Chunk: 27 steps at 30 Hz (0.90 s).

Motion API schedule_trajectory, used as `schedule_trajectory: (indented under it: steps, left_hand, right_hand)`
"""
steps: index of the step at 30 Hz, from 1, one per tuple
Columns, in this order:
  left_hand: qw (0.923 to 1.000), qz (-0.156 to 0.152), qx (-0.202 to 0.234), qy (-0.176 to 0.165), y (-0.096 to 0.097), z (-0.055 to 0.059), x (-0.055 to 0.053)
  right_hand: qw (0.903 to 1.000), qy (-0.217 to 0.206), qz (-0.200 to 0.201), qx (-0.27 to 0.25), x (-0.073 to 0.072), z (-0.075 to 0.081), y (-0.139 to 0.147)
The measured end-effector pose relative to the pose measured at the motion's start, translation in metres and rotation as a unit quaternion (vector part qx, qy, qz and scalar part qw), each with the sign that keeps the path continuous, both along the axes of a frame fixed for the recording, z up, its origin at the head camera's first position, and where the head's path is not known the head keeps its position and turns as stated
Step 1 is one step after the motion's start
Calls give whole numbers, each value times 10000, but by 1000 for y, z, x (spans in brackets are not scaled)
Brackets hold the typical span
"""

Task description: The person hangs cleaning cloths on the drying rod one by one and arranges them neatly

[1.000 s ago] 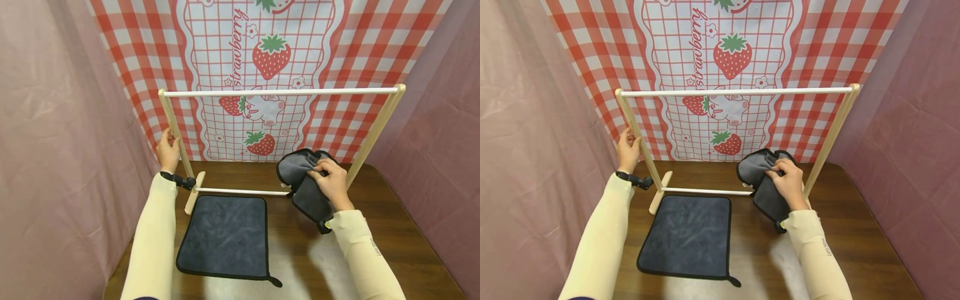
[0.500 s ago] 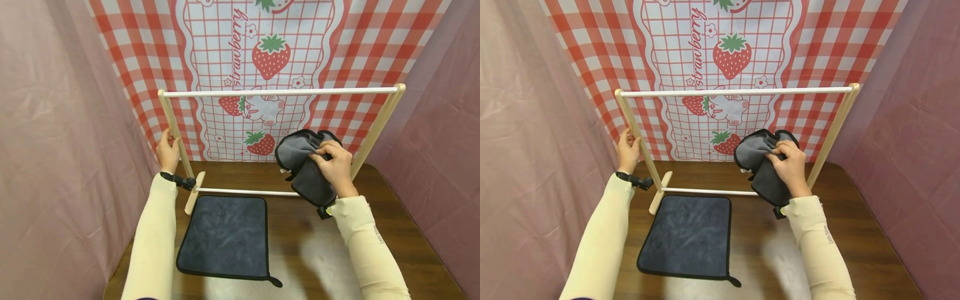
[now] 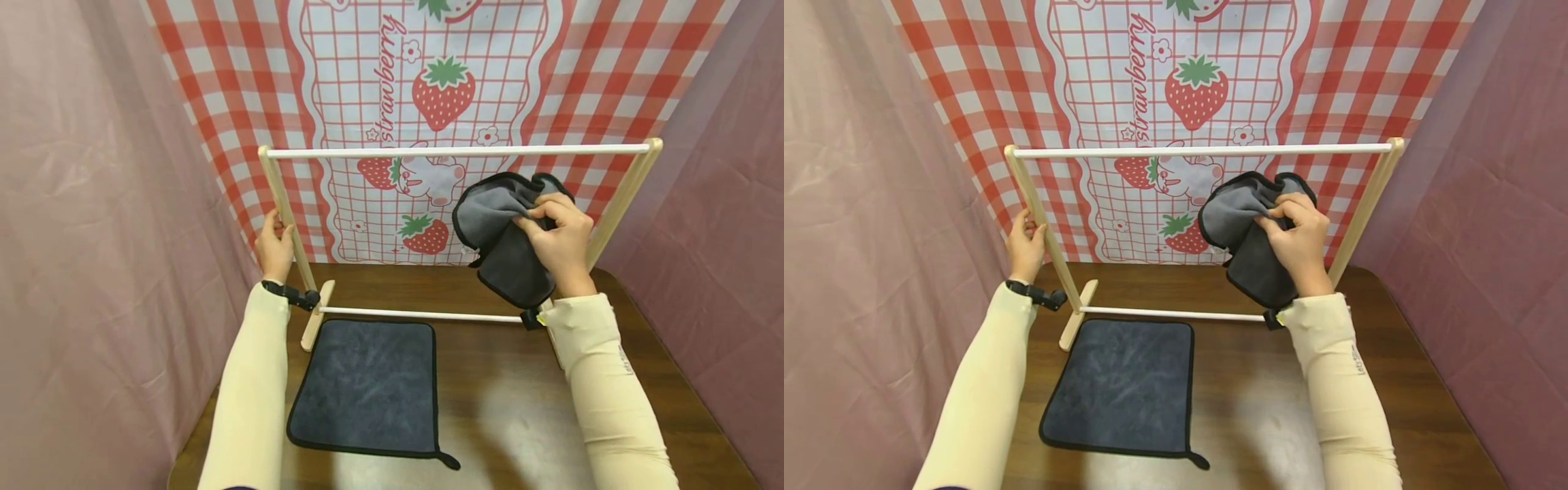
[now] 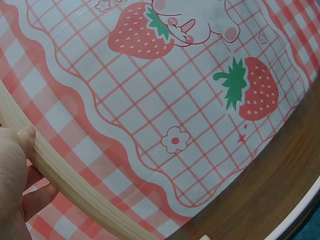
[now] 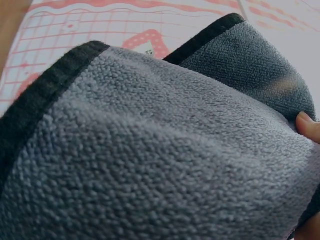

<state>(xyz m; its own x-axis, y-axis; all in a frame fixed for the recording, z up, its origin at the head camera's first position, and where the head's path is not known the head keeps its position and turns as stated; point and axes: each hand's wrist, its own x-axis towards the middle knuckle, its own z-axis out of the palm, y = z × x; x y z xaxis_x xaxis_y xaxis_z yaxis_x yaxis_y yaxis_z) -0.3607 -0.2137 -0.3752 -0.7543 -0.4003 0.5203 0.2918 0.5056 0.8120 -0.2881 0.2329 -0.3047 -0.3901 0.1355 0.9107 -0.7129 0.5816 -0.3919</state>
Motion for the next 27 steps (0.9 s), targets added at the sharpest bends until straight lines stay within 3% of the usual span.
schedule_trajectory:
  steps: [27]
  left_hand:
    - [10000,-35,2,64,0,-1,-1]
  right_hand:
    - [9959,632,-68,-638,-9,86,-12]
